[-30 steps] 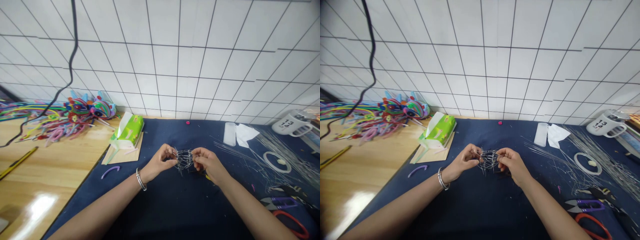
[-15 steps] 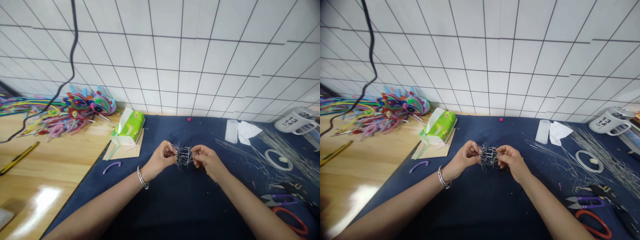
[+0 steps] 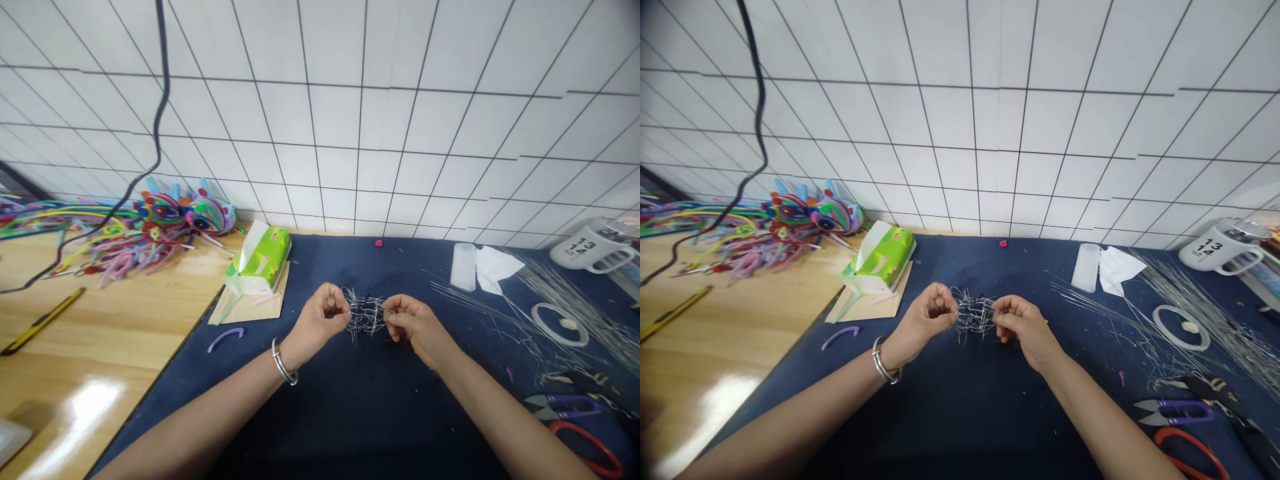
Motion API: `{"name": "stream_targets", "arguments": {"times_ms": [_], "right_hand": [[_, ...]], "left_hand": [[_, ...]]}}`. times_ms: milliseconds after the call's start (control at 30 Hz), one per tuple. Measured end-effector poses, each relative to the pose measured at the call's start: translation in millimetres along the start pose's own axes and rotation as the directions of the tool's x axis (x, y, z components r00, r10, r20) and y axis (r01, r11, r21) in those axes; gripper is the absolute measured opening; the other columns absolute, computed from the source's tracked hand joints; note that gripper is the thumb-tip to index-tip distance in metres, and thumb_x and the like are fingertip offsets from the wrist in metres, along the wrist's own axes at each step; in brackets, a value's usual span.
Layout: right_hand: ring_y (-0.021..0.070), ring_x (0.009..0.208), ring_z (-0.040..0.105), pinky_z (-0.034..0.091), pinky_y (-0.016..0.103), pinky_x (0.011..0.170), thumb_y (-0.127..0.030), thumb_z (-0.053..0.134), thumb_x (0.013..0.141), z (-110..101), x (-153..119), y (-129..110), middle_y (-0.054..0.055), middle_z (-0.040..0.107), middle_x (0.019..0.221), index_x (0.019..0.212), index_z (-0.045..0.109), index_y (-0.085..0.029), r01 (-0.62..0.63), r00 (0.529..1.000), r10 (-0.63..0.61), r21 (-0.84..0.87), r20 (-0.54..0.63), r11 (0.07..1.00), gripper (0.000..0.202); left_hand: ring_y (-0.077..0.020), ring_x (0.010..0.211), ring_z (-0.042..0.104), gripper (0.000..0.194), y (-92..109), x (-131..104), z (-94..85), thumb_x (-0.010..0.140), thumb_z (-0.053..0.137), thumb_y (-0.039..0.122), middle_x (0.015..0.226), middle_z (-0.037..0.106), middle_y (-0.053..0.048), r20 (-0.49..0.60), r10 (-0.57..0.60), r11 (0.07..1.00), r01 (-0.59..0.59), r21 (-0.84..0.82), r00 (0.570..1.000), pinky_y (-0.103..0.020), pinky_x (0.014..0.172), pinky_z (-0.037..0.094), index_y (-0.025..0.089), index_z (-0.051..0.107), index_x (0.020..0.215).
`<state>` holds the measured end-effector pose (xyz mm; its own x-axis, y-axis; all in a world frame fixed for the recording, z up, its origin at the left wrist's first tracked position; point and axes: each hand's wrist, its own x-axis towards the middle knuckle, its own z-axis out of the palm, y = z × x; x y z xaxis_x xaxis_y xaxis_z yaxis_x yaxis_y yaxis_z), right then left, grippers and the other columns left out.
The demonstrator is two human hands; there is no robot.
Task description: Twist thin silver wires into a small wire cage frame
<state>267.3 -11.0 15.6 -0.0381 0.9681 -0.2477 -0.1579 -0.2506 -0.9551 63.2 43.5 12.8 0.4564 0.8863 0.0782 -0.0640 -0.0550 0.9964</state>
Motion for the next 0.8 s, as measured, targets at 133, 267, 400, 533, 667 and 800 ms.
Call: {"name": "stream_targets", "arguments": {"times_ms": [133, 267, 400, 533, 667, 800], "right_hand": [[0.0087, 0.052, 0.047, 0.036, 0.022, 0.05, -0.02, 0.057, 0.075, -1.5, 0.3, -0.1, -0.003, 0.053, 0.061, 0.084, 0.059, -0.018, 0.013, 1.0, -0.013, -0.037, 0.01, 0.999, 0.009], [0.0092, 0.054, 0.047, 0.037, 0.023, 0.052, -0.021, 0.059, 0.074, -1.4, 0.3, 0.6, -0.002, 0.053, 0.062, 0.084, 0.059, -0.017, 0.02, 1.0, -0.02, -0.029, -0.001, 0.999, 0.011], [0.0093, 0.053, 0.047, 0.037, 0.023, 0.051, -0.02, 0.058, 0.073, -1.8, 0.7, 3.5, -0.002, 0.053, 0.061, 0.085, 0.06, -0.018, 0.022, 1.0, -0.022, -0.002, -0.006, 1.0, 0.012], [0.0096, 0.054, 0.047, 0.037, 0.023, 0.051, -0.02, 0.058, 0.073, -2.1, 1.7, 5.9, -0.002, 0.054, 0.062, 0.084, 0.06, -0.018, 0.023, 1.0, -0.023, 0.016, -0.011, 1.0, 0.012], [0.0102, 0.056, 0.048, 0.038, 0.024, 0.052, -0.022, 0.059, 0.073, -1.8, 2.3, 6.9, -0.002, 0.054, 0.063, 0.083, 0.06, -0.019, 0.02, 1.0, -0.02, 0.02, -0.017, 1.0, 0.011], [0.0104, 0.056, 0.049, 0.039, 0.024, 0.053, -0.022, 0.059, 0.072, -1.9, 2.3, 7.5, -0.001, 0.054, 0.063, 0.083, 0.061, -0.018, 0.019, 1.0, -0.019, 0.015, -0.016, 1.0, 0.011]], "left_hand": [[-0.0065, 0.059, 0.043, 0.014, 3.1, -0.9, -0.5, 0.074, 0.058, 0.01, 0.068, 0.048, 0.004, 0.004, 0.031, 0.997, -0.031, 0.069, 1.0, -0.019, 0.057, 0.035, 0.016, 0.046, 0.079], [-0.007, 0.061, 0.043, 0.012, 2.6, -0.8, -1.7, 0.075, 0.058, 0.012, 0.07, 0.05, 0.003, 0.019, 0.045, 0.992, -0.047, 0.116, 0.999, -0.02, 0.058, 0.036, 0.016, 0.047, 0.078], [-0.0075, 0.061, 0.044, 0.011, -0.1, -0.4, -3.0, 0.075, 0.059, 0.014, 0.07, 0.051, 0.002, 0.032, 0.039, 0.992, -0.043, 0.118, 0.999, -0.021, 0.059, 0.036, 0.015, 0.048, 0.076], [-0.0074, 0.061, 0.044, 0.01, -2.5, 0.1, -3.5, 0.075, 0.059, 0.015, 0.07, 0.051, 0.002, 0.055, 0.022, 0.995, -0.027, 0.099, 0.998, -0.021, 0.058, 0.035, 0.015, 0.049, 0.075], [-0.0075, 0.06, 0.043, 0.01, -3.6, 0.6, -3.3, 0.075, 0.06, 0.017, 0.069, 0.05, 0.002, 0.085, 0.009, 0.998, -0.015, 0.067, 0.996, -0.021, 0.058, 0.035, 0.015, 0.05, 0.075], [-0.0076, 0.059, 0.043, 0.008, -5.4, 1.1, -3.9, 0.076, 0.059, 0.018, 0.067, 0.049, 0.003, 0.116, -0.012, 0.999, 0.006, 0.046, 0.993, -0.021, 0.057, 0.035, 0.015, 0.052, 0.076]]}}
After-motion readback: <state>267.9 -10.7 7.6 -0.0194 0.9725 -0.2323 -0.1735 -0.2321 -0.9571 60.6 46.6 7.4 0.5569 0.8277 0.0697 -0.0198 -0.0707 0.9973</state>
